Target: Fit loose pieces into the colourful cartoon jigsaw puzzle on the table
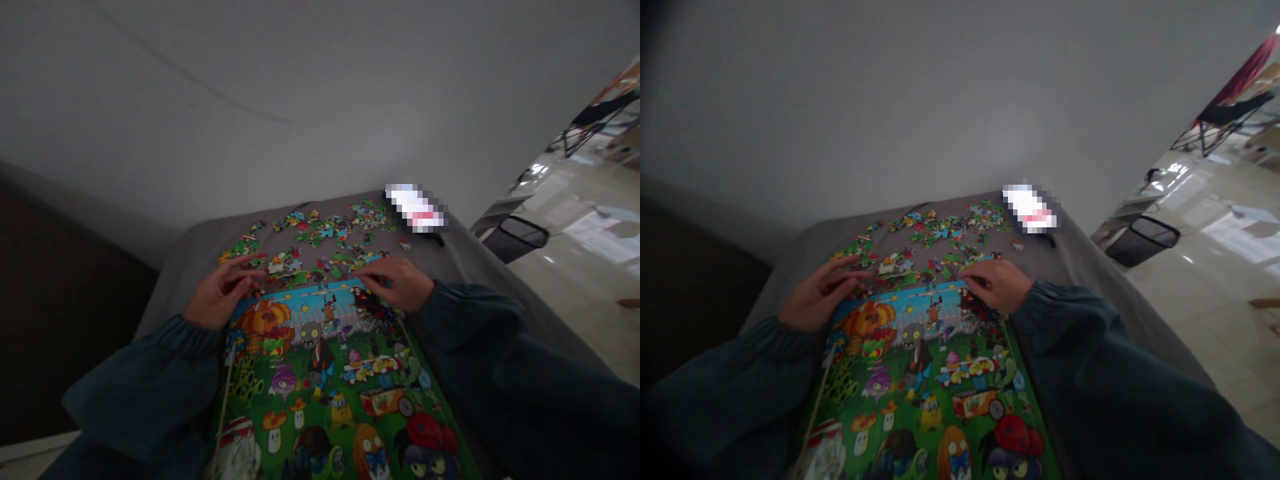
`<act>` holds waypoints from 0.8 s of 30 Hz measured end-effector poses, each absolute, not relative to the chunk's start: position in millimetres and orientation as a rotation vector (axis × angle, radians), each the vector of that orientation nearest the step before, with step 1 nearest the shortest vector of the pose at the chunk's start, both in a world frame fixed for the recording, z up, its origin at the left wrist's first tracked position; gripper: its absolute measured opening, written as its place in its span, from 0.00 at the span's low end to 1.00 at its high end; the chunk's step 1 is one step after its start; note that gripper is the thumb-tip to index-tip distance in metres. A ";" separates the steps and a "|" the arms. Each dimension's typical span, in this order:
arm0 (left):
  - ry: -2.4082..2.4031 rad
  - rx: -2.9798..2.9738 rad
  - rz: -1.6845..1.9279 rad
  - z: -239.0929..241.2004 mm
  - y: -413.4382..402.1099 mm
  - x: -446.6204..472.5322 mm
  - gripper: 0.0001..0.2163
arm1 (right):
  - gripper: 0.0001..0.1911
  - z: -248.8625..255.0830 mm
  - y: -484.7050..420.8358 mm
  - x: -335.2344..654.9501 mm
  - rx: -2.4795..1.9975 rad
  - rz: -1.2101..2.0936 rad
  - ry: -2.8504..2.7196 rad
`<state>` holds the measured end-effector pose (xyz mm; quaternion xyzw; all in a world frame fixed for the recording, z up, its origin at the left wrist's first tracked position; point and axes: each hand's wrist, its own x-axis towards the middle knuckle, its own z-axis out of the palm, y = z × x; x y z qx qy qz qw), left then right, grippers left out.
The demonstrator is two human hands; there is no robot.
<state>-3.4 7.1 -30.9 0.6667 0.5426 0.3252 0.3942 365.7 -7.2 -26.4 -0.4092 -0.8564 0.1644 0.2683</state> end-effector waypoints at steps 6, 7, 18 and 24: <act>1.723 1.977 0.886 -32.6 11.4 -21.0 0.21 | 0.18 -28.8 -9.8 363.4 -1.046 0.437 -2.384; 1.822 2.014 0.896 -28.7 11.1 -23.9 0.20 | 0.17 -30.2 -9.3 363.7 -1.036 0.430 -2.382; 1.417 2.619 0.446 -42.2 -1.9 39.0 0.20 | 0.15 -41.5 -9.0 358.5 -0.992 0.366 -2.445; 1.528 2.589 0.513 -40.8 -0.5 30.3 0.20 | 0.15 -43.0 -9.1 359.7 -0.963 0.365 -2.424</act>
